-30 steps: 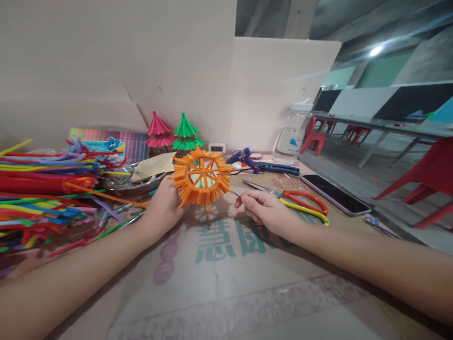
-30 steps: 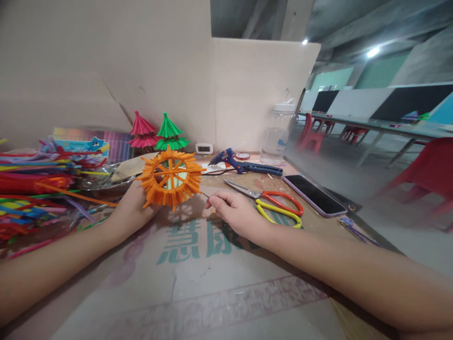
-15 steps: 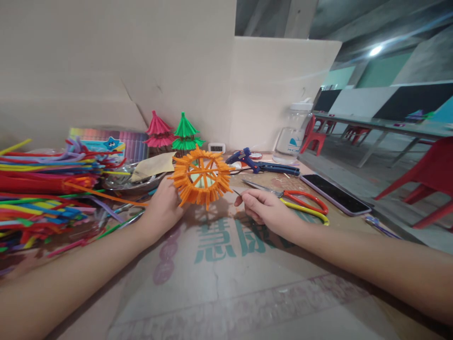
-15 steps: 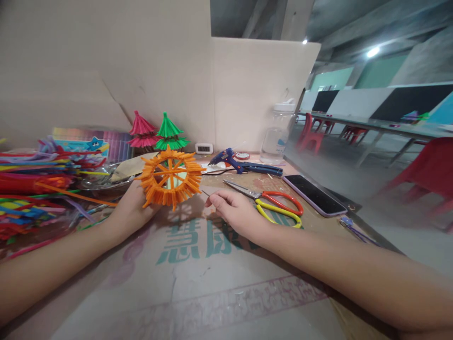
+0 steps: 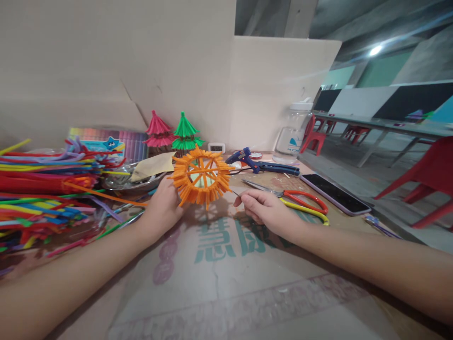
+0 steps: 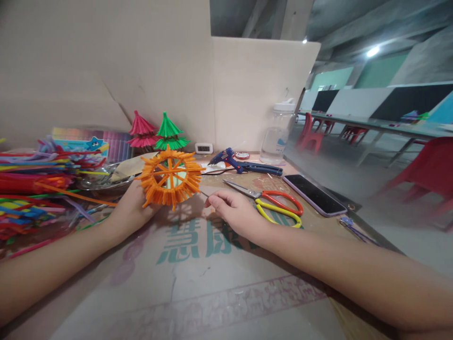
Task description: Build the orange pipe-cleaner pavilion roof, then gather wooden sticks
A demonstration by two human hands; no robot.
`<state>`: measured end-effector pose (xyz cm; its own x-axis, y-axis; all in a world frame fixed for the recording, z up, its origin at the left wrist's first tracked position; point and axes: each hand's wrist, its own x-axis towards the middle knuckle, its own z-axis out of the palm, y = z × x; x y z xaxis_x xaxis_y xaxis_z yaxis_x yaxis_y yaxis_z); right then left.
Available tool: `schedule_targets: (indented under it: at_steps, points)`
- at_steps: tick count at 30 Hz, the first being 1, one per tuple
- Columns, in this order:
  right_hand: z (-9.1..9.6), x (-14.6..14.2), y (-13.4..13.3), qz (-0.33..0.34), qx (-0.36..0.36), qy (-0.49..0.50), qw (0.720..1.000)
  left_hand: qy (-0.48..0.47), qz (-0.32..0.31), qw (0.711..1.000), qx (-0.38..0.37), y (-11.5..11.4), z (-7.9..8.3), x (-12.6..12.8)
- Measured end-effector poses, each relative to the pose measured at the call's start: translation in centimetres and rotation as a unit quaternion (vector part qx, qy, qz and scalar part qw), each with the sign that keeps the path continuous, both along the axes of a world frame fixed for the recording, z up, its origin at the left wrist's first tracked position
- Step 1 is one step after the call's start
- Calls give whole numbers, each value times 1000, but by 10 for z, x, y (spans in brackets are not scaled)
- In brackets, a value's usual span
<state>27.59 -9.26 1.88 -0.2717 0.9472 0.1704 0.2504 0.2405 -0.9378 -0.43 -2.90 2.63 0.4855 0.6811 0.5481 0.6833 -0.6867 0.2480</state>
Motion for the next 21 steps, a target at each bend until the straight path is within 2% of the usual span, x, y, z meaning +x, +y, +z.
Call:
schedule_targets:
  at_steps: [7, 21]
  points:
    - [-4, 1, 2, 1, 12, -2, 1000, 13, -18, 1000, 20, -1, 3, 2]
    - [0, 0, 0, -1, 3, -2, 1000, 27, -1, 999, 32, 4, -5, -3]
